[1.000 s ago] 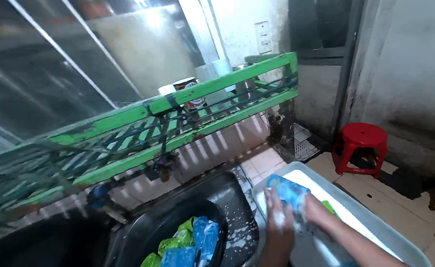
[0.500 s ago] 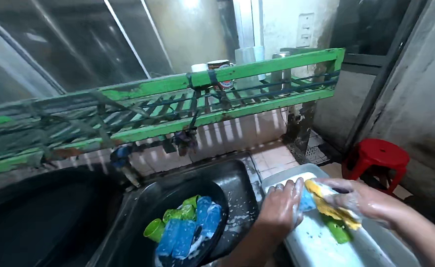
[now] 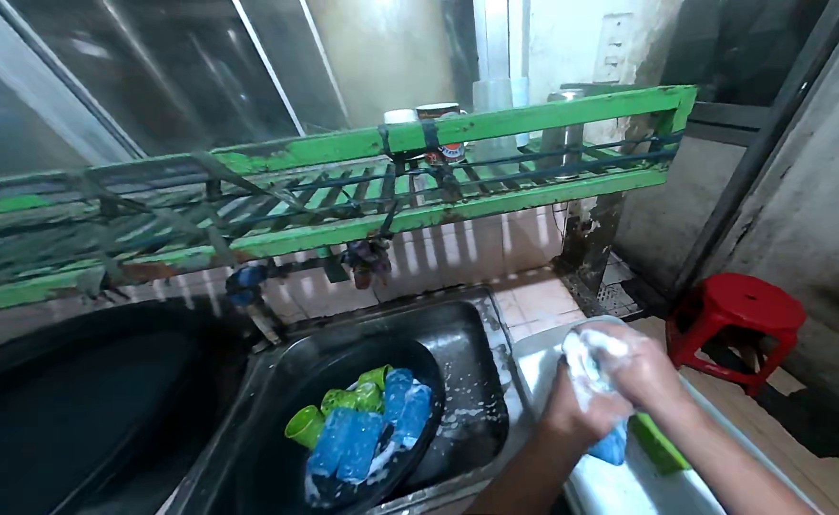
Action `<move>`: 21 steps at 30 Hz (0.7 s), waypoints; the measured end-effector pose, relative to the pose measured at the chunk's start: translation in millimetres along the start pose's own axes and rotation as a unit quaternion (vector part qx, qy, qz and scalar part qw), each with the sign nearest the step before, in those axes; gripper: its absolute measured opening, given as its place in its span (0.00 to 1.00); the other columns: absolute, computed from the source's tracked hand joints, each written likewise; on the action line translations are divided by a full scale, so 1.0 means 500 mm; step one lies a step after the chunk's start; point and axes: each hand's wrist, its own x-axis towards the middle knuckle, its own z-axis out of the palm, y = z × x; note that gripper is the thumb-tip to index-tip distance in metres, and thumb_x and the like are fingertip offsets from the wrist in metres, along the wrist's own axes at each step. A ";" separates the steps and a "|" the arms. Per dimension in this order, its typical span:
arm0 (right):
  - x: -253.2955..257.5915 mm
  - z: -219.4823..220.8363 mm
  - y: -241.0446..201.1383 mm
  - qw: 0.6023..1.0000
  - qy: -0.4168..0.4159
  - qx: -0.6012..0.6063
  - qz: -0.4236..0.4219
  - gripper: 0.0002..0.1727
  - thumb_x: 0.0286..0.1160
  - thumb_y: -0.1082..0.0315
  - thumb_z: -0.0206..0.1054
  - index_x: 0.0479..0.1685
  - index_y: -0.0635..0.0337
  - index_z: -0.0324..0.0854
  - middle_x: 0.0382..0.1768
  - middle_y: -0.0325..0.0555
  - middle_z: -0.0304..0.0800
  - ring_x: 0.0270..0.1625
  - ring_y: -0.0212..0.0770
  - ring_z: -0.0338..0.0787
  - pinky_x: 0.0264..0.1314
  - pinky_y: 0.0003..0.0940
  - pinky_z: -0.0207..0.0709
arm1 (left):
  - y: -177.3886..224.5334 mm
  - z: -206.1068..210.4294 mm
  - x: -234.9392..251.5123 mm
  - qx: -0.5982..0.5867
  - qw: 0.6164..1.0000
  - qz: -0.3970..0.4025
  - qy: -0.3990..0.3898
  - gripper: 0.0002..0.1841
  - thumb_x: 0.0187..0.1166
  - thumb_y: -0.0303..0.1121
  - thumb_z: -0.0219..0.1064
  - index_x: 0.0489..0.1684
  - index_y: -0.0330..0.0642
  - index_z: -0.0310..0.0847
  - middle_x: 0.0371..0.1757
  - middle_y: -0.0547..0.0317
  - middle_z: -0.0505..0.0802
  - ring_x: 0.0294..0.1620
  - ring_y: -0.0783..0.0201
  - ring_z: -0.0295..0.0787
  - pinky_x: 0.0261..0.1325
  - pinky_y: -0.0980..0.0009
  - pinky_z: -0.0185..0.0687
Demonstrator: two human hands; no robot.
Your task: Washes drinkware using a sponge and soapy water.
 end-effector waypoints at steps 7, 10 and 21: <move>-0.044 0.095 0.011 0.904 0.155 0.383 0.106 0.28 0.84 0.73 0.50 0.86 0.63 0.66 0.74 0.50 0.83 0.69 0.33 0.86 0.71 0.31 0.80 | 0.043 -0.017 0.018 0.019 0.980 0.102 0.170 0.41 0.74 0.30 0.74 0.88 0.45 0.53 0.62 0.45 0.88 0.56 0.59 0.90 0.59 0.60 0.89; -0.083 0.123 -0.049 0.811 0.159 0.515 0.229 0.14 0.88 0.70 0.49 0.54 0.64 0.80 0.37 0.43 0.91 0.38 0.32 0.92 0.38 0.31 0.89 | 0.049 -0.042 0.045 0.095 0.946 0.248 0.186 0.53 0.65 0.36 0.79 0.93 0.56 0.45 0.76 0.52 0.80 0.67 0.62 0.84 0.65 0.61 0.85; -0.077 0.102 -0.046 0.698 0.039 0.628 0.342 0.16 0.92 0.63 0.44 0.48 0.59 0.77 0.32 0.46 0.88 0.33 0.38 0.91 0.33 0.39 0.89 | 0.027 -0.080 0.015 0.279 0.895 0.335 0.093 0.50 0.53 0.36 0.88 0.83 0.38 0.66 0.78 0.46 0.80 0.75 0.62 0.80 0.76 0.63 0.78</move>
